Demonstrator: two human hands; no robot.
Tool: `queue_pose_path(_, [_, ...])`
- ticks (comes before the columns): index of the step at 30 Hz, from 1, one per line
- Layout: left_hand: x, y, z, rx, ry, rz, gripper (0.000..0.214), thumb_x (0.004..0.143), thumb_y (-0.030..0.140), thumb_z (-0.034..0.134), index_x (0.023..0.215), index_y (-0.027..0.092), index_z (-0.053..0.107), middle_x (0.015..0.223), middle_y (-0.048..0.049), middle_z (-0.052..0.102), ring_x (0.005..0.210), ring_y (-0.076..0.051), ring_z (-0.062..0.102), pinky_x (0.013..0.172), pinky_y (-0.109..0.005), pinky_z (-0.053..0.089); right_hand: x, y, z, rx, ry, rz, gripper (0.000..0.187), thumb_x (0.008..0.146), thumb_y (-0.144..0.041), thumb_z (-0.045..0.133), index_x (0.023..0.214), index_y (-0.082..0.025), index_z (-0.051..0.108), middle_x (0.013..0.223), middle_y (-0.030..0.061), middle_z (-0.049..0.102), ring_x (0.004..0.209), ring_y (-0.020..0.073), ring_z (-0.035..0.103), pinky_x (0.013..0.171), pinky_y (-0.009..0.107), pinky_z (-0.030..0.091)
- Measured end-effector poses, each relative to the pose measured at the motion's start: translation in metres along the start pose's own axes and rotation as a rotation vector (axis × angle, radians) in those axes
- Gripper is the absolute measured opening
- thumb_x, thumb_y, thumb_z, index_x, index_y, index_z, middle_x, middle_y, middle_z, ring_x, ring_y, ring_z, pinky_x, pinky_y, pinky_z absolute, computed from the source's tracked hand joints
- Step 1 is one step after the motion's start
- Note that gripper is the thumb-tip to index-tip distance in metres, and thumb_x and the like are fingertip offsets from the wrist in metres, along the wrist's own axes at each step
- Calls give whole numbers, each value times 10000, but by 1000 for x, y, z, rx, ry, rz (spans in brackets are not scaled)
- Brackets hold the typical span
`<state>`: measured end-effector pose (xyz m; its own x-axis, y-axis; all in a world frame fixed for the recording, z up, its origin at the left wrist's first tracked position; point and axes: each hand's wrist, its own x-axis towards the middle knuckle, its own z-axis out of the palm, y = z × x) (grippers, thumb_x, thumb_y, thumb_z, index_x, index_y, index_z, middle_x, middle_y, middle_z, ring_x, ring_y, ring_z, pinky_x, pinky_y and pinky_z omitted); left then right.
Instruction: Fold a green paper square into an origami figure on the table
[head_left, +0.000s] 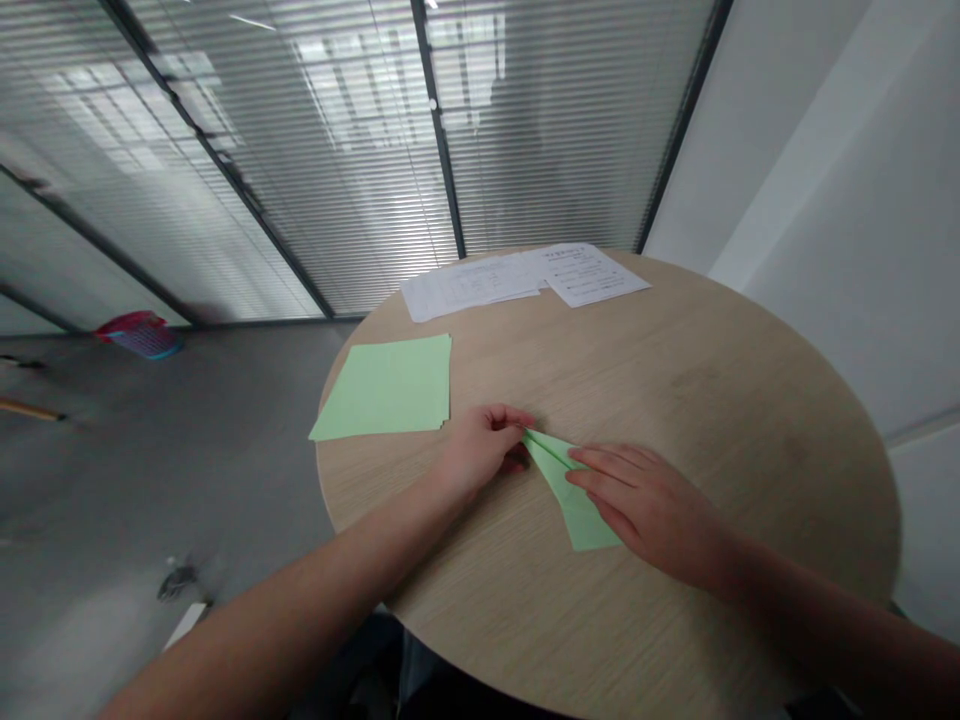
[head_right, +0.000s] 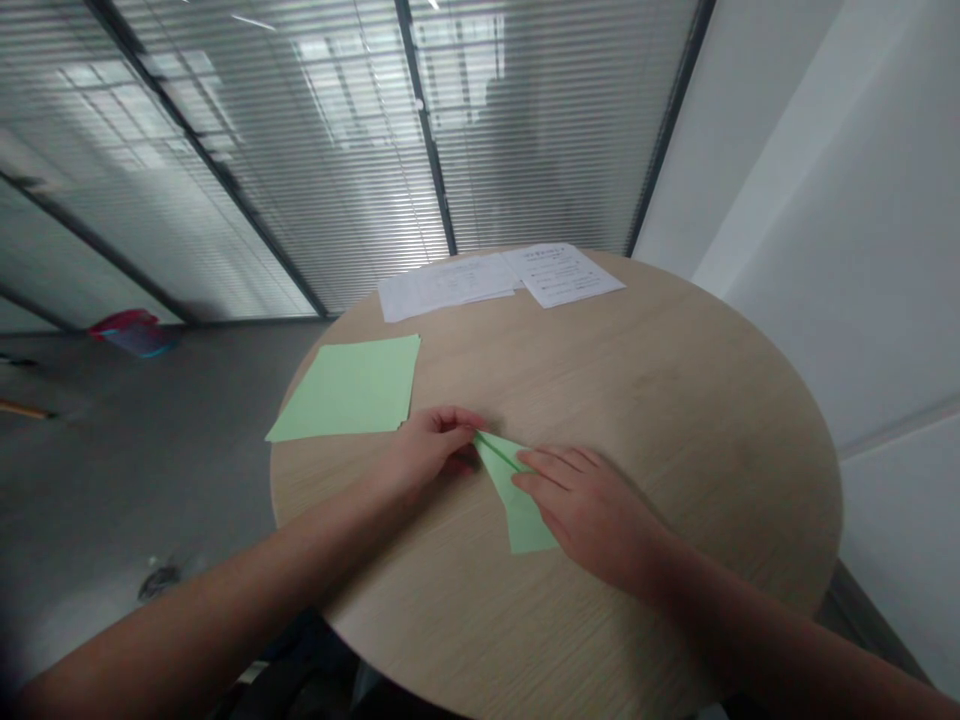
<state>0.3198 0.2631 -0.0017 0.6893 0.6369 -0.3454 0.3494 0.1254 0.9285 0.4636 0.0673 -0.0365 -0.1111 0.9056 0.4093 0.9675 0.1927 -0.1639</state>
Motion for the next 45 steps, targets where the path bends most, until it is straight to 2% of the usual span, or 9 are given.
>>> queue_pose_path(7, [2, 0, 2, 21, 24, -31, 184, 887, 68, 522, 908, 165, 677, 738, -1, 618, 606, -110, 623, 540, -219, 527, 1, 0, -2, -27, -28, -20, 314, 966, -92, 529, 1207, -185, 708, 1340, 120, 717, 1215, 279, 668, 1008, 481, 557])
queue_pose_path(10, [0, 0, -11, 80, 42, 22, 193, 945, 137, 508, 1053, 174, 664, 923, -59, 704, 722, -150, 690, 639, -286, 595, 1, 0, -2, -31, -43, -25, 314, 951, -93, 548, 1201, -180, 715, 1337, 123, 721, 1205, 288, 671, 998, 490, 559])
queue_pose_path(14, [-20, -2, -24, 640, 156, 590, 308, 954, 156, 536, 1222, 177, 687, 1346, -145, 675, 1255, -281, 636, 1094, -491, 512, 0, 0, -1, -35, -43, -36, 334, 945, -83, 543, 1212, -174, 720, 1318, 120, 734, 1201, 297, 670, 985, 493, 560])
queue_pose_path(17, [-42, -13, -16, 985, -119, 859, 379, 1003, 178, 501, 1347, 180, 660, 1464, -141, 629, 1451, -308, 498, 1266, -559, 293, -1, 1, 1, -38, -35, -36, 353, 951, -80, 534, 1238, -177, 717, 1307, 113, 743, 1194, 287, 675, 1008, 485, 547])
queue_pose_path(21, [-55, -32, 0, 1228, -262, 797, 574, 1067, 385, 461, 1550, 75, 449, 1644, -222, 403, 1569, -341, 318, 1296, -542, 215, -2, 2, 3, -42, -38, -33, 375, 956, -70, 507, 1246, -182, 717, 1316, 108, 739, 1212, 271, 669, 1027, 468, 538])
queue_pose_path(25, [-51, -37, 0, 1346, -296, 757, 734, 1079, 570, 331, 1631, 87, 291, 1724, -206, 212, 1618, -326, 158, 1309, -517, 155, -3, 3, 4, -54, -38, -35, 375, 967, -71, 486, 1243, -170, 718, 1321, 112, 736, 1220, 285, 667, 1025, 493, 541])
queue_pose_path(32, [-49, -35, -8, 1397, -301, 684, 778, 1077, 622, 245, 1649, 95, 238, 1731, -199, 180, 1620, -318, 148, 1303, -515, 158, -4, 3, 4, -47, -48, -30, 365, 968, -95, 516, 1266, -176, 711, 1308, 114, 742, 1219, 292, 673, 1018, 492, 546])
queue_pose_path(41, [-48, -34, -33, 1422, -22, 586, 752, 1076, 582, 282, 1582, 31, 362, 1671, -243, 333, 1574, -353, 298, 1277, -531, 258, -5, 5, 4, -47, -59, -32, 381, 959, -66, 500, 1257, -170, 715, 1310, 114, 740, 1219, 305, 671, 1015, 517, 540])
queue_pose_path(45, [-67, -35, -20, 1387, 115, 668, 690, 1078, 481, 330, 1584, 13, 342, 1656, -252, 362, 1565, -361, 317, 1268, -532, 292, -3, 3, 2, -38, -59, -33, 399, 944, -45, 498, 1260, -154, 714, 1294, 120, 744, 1203, 308, 677, 1001, 518, 547])
